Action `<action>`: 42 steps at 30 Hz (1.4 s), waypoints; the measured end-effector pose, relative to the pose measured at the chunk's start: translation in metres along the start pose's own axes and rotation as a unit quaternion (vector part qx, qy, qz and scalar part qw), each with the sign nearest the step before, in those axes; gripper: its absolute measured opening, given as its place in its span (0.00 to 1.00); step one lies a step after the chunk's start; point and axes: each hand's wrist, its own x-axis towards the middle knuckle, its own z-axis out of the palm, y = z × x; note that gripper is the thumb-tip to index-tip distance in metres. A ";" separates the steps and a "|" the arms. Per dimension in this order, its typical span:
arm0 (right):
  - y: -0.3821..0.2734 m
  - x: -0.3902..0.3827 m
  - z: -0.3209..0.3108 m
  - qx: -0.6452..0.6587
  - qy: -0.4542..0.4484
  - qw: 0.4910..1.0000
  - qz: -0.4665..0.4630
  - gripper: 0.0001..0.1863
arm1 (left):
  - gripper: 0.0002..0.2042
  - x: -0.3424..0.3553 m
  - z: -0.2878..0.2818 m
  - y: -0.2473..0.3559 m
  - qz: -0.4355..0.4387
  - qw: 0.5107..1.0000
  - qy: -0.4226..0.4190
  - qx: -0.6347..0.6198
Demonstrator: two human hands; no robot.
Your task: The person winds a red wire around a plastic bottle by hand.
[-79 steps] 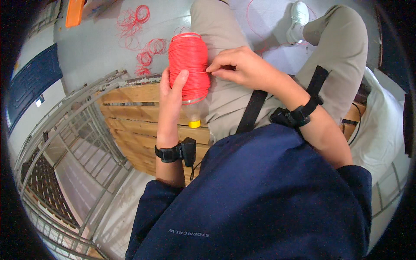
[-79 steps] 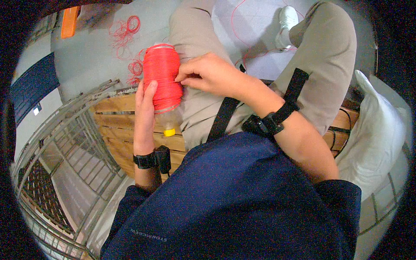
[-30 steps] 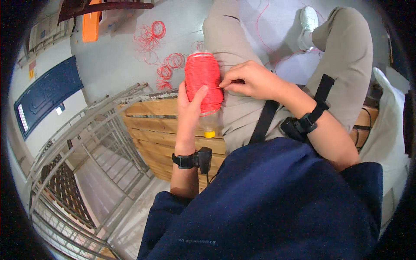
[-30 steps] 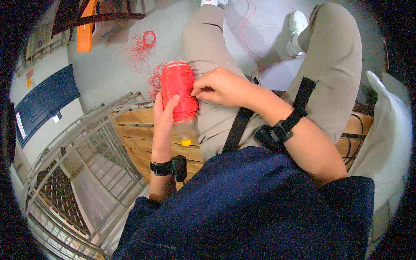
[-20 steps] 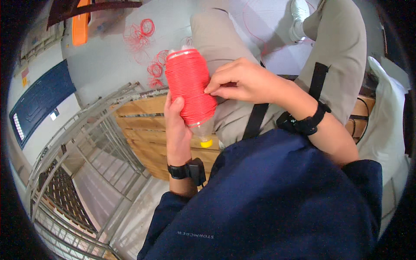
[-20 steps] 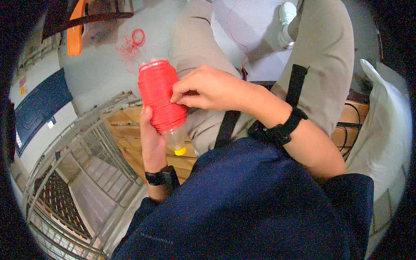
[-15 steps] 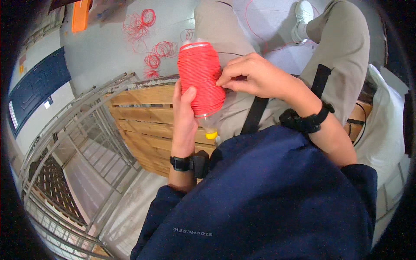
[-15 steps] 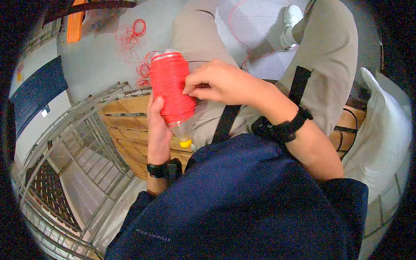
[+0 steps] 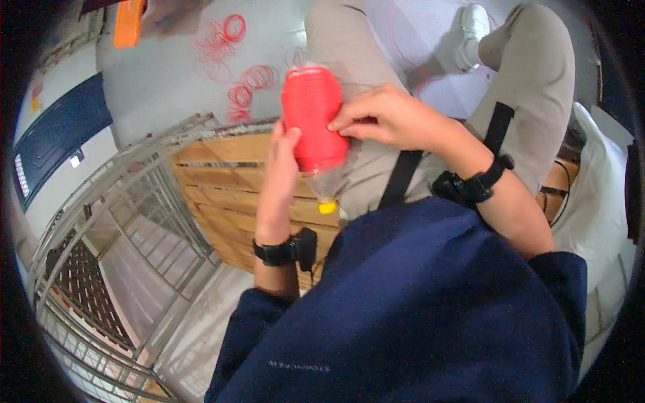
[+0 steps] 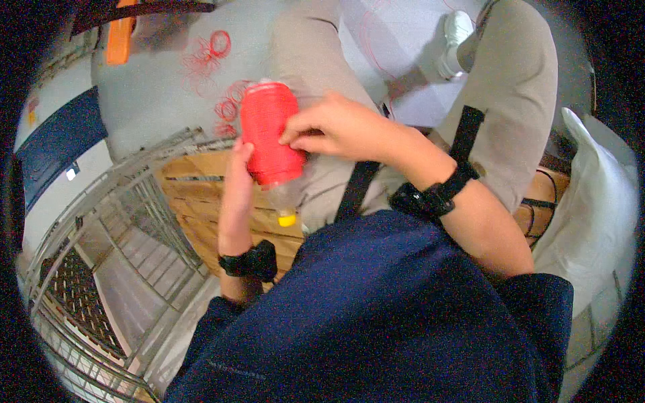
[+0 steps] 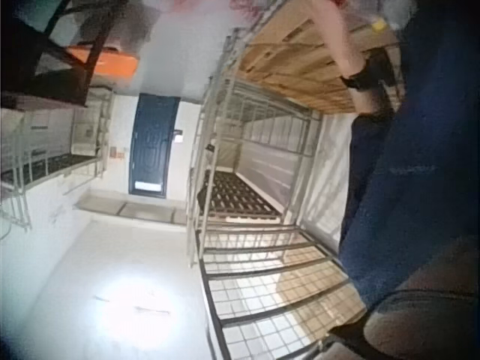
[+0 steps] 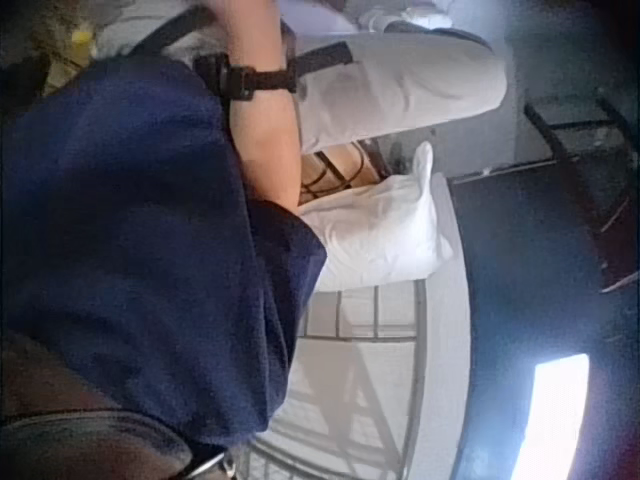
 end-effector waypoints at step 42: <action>0.012 -0.004 -0.006 0.068 -0.024 0.992 0.102 0.14 | 0.28 0.013 0.010 -0.001 0.000 1.000 0.017 -0.008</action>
